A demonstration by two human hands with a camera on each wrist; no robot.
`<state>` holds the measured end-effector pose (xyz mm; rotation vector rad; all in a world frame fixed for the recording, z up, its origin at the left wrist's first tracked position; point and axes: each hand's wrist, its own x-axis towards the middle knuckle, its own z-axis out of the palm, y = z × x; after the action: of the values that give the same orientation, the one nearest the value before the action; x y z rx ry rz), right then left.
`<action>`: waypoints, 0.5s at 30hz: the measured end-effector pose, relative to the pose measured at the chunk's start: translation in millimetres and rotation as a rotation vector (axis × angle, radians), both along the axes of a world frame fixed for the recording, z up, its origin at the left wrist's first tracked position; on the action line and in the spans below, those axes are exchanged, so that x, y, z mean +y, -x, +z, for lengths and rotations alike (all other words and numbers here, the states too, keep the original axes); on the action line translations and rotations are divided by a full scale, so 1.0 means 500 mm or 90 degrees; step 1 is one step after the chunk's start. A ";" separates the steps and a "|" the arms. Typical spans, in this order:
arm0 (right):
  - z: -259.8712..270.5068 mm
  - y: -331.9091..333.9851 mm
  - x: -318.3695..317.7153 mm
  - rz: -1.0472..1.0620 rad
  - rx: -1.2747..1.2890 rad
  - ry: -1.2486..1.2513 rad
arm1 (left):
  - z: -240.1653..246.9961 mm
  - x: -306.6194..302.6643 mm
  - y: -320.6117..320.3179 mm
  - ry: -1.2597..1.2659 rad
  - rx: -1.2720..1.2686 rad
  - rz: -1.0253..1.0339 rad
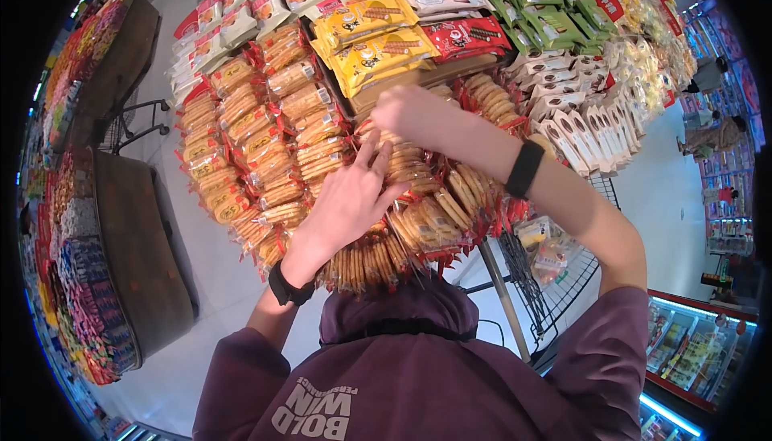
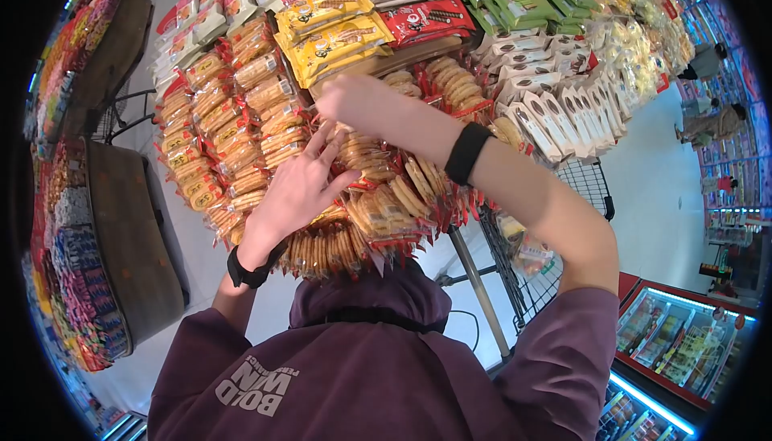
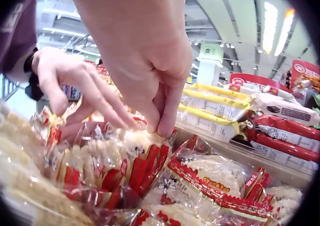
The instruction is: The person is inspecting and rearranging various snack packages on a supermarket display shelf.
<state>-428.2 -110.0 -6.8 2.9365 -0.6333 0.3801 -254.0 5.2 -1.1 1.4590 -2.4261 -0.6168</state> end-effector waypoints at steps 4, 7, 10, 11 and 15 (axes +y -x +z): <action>0.079 0.049 0.009 -0.098 -0.091 -0.079 | 0.011 0.027 -0.008 0.005 0.045 0.007; 0.160 0.090 0.075 -0.191 -0.184 -0.281 | 0.024 0.048 -0.015 -0.001 0.091 0.030; 0.193 0.116 0.184 -0.270 -0.321 -0.329 | 0.025 0.065 -0.016 0.021 0.161 0.055; 0.202 0.122 0.225 -0.284 -0.361 -0.355 | 0.022 0.069 -0.019 0.030 0.176 0.058; 0.290 0.145 0.388 -0.265 -0.401 -0.338 | 0.023 0.087 -0.027 0.045 0.240 0.073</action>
<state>-501.0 84.1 138.3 2.9834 -1.6023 1.2720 -240.7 48.4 10.2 1.3057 -2.0408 -0.7003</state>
